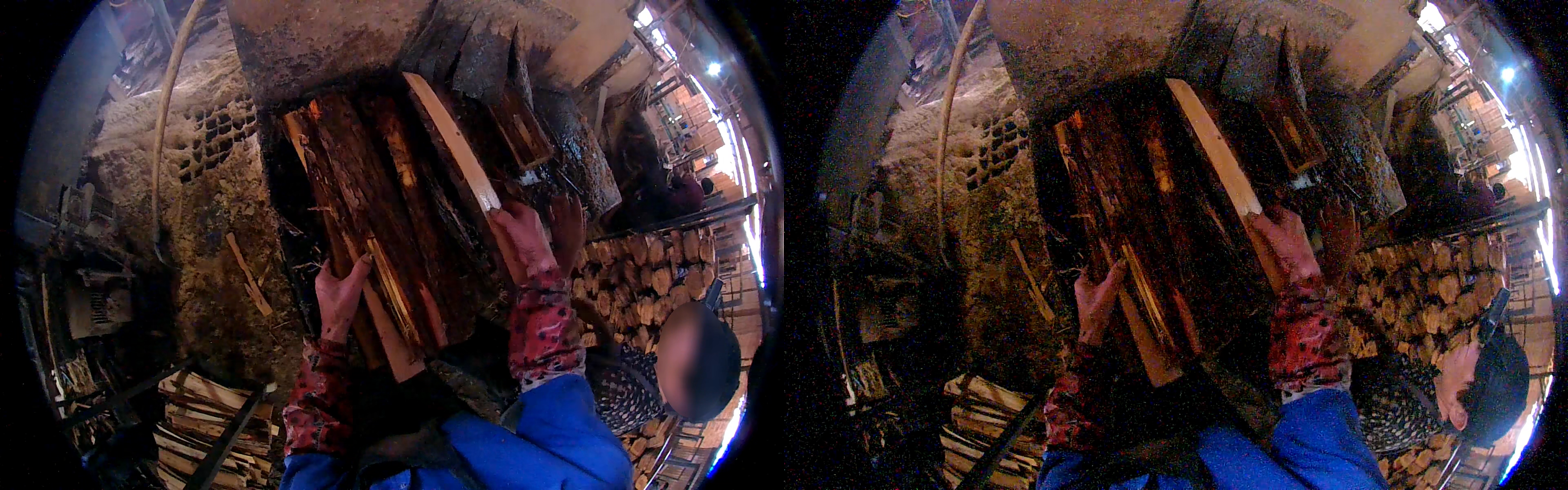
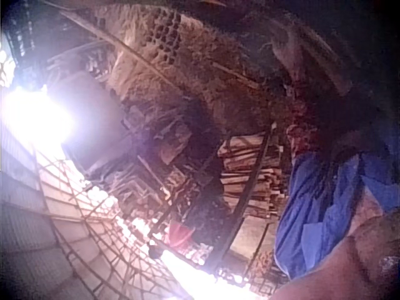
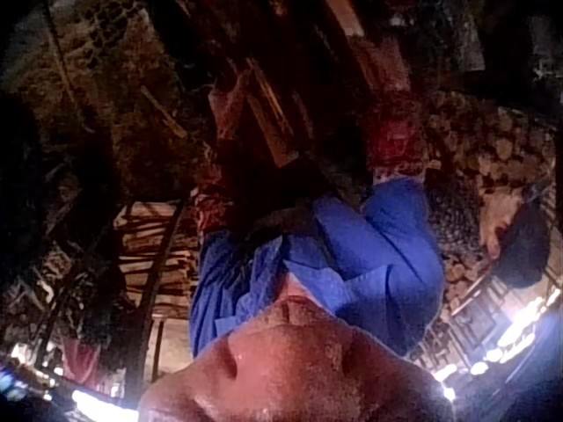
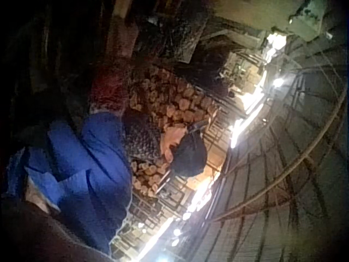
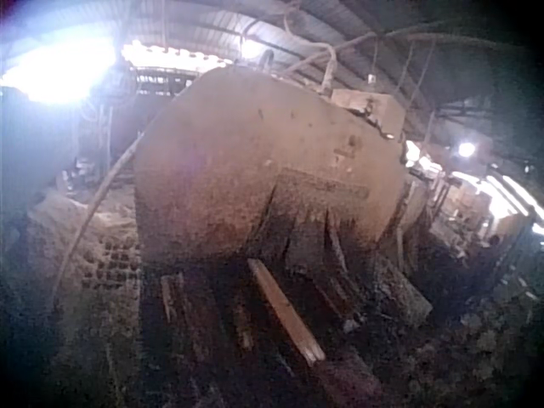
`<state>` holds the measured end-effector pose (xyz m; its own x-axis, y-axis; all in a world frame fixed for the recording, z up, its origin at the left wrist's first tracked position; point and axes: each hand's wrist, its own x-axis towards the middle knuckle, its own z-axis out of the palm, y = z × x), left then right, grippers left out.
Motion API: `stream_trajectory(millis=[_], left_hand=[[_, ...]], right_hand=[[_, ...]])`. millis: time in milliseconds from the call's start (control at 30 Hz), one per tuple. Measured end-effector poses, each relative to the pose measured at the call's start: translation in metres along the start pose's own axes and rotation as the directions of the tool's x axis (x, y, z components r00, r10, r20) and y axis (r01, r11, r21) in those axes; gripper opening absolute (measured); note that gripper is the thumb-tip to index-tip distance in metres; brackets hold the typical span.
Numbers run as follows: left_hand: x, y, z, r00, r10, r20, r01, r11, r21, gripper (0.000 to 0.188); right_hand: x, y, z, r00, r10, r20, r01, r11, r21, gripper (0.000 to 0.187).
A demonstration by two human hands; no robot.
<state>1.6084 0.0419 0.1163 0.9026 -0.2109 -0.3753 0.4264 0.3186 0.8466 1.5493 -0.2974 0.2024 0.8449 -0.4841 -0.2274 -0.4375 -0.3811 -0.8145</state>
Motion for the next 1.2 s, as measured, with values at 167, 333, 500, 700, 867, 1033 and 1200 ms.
stream_trajectory(millis=[167, 333, 500, 700, 867, 1033, 1200], left_hand=[[-0.005, 0.003, 0.006, 1.0, 0.012, 0.026, -0.013, 1.0, 0.025, 0.04], [-0.007, 0.008, 0.001, 0.993, 0.099, 0.07, -0.099, 0.995, 0.006, 0.042], [-0.022, 0.031, 0.013, 0.999, -0.006, -0.049, 0.013, 0.99, 0.14, 0.048], [0.0, -0.024, -0.028, 0.999, 0.0, 0.034, -0.003, 0.997, 0.072, 0.053], [-0.073, 0.05, -0.02, 0.976, -0.216, -0.04, 0.218, 0.931, 0.291, 0.064], [-0.117, 0.026, -0.066, 0.971, -0.173, -0.166, 0.219, 0.922, 0.32, 0.082], [-0.124, -0.013, -0.129, 0.96, -0.273, -0.066, 0.278, 0.956, 0.093, 0.082]], right_hand=[[0.008, 0.024, 0.046, 0.998, -0.032, 0.049, 0.041, 0.981, -0.187, 0.055], [0.012, 0.018, 0.066, 0.985, -0.163, 0.055, 0.171, 0.961, -0.218, 0.052], [0.008, 0.015, 0.067, 0.982, -0.168, 0.091, 0.184, 0.959, -0.215, 0.052], [-0.021, 0.013, 0.088, 0.993, -0.08, 0.083, 0.098, 0.964, -0.248, 0.047], [-0.079, 0.031, 0.095, 0.988, -0.138, 0.069, 0.15, 0.964, -0.218, 0.043], [-0.149, 0.043, 0.117, 0.984, -0.145, 0.104, 0.143, 0.989, 0.028, 0.042], [-0.181, 0.08, 0.133, 0.98, 0.083, 0.178, -0.095, 0.993, 0.062, 0.044]])
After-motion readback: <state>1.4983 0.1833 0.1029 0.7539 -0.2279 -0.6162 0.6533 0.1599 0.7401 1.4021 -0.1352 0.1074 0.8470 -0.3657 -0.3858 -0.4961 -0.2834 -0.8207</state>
